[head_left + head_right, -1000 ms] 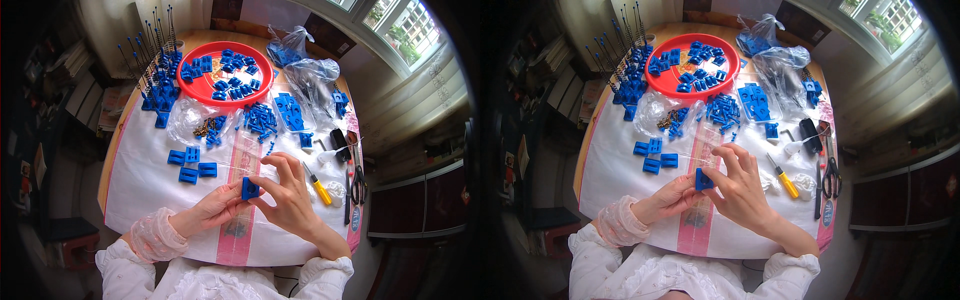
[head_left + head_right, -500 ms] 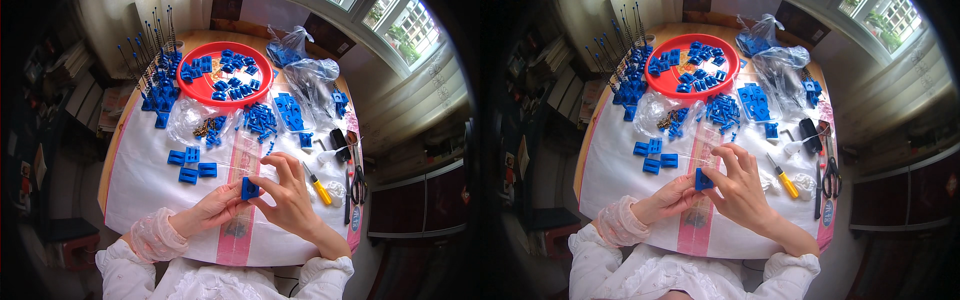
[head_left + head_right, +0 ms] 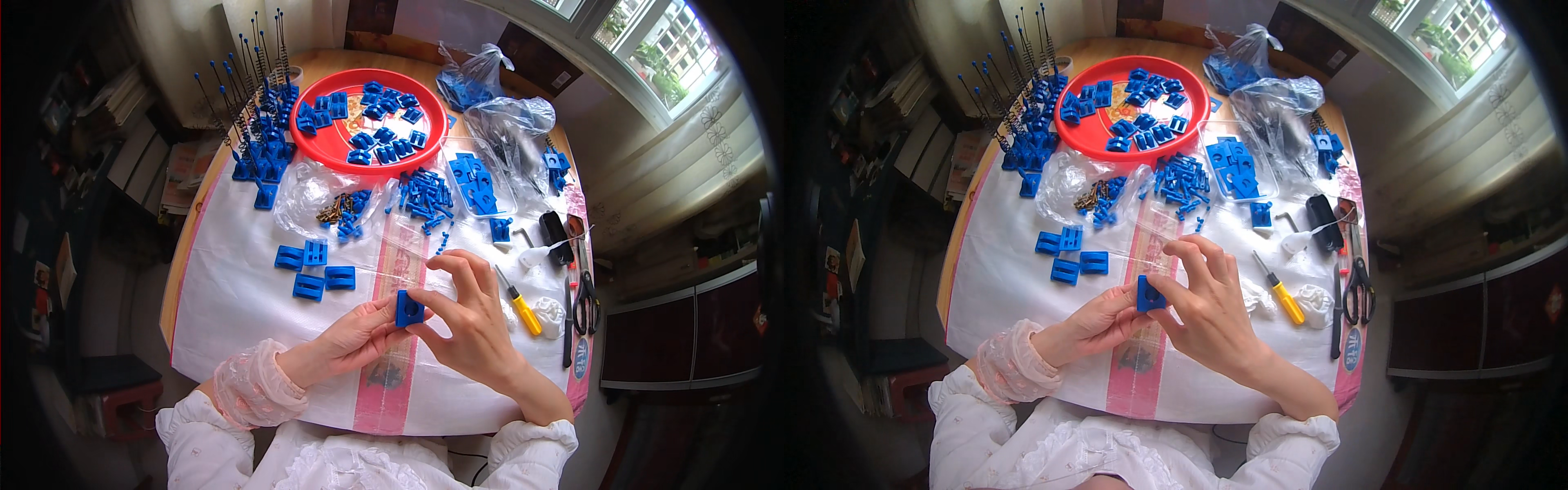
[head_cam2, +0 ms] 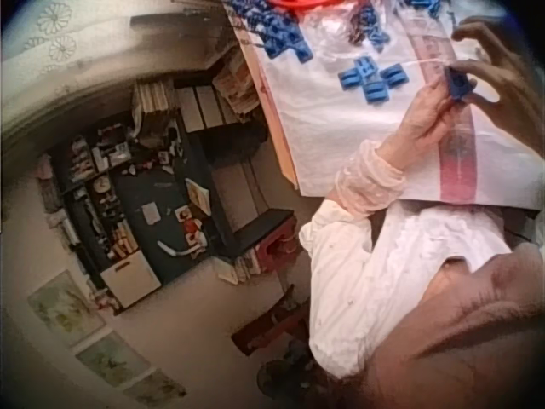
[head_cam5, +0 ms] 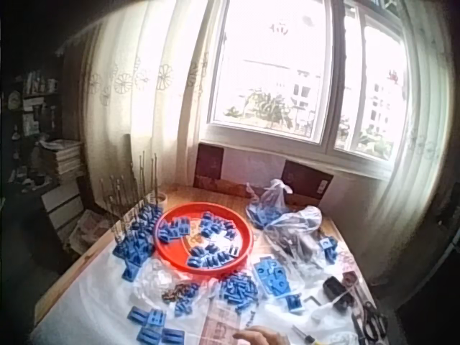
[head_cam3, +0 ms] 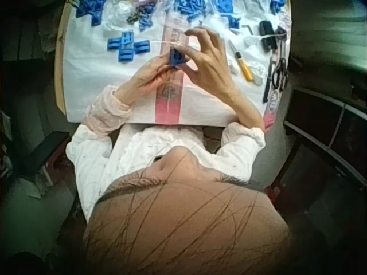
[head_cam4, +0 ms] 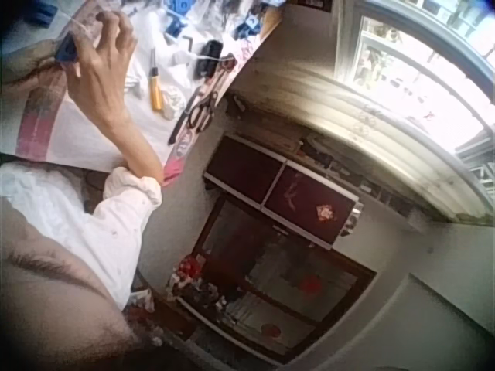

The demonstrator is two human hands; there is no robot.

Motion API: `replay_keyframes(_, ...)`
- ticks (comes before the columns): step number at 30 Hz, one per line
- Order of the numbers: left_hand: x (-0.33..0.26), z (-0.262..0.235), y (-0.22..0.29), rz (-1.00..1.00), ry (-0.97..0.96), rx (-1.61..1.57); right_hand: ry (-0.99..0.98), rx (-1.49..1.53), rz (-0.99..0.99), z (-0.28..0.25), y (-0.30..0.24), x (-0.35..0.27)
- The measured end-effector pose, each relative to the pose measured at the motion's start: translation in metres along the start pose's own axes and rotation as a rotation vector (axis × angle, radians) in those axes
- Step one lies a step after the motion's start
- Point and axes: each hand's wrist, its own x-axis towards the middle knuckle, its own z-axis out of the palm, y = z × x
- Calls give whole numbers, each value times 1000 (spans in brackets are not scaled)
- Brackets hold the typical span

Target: Manually assemble blue plastic housing components by applying small parts and snapping pieces together on a workbench.

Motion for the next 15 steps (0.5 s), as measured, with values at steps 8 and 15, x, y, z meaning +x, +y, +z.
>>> replay_keyframes(8,-1,2,0,9,11,14,8,5,0,1,0,0)
replay_keyframes(15,0,1,0,15,10,-6,9,4,2,1,0,0)
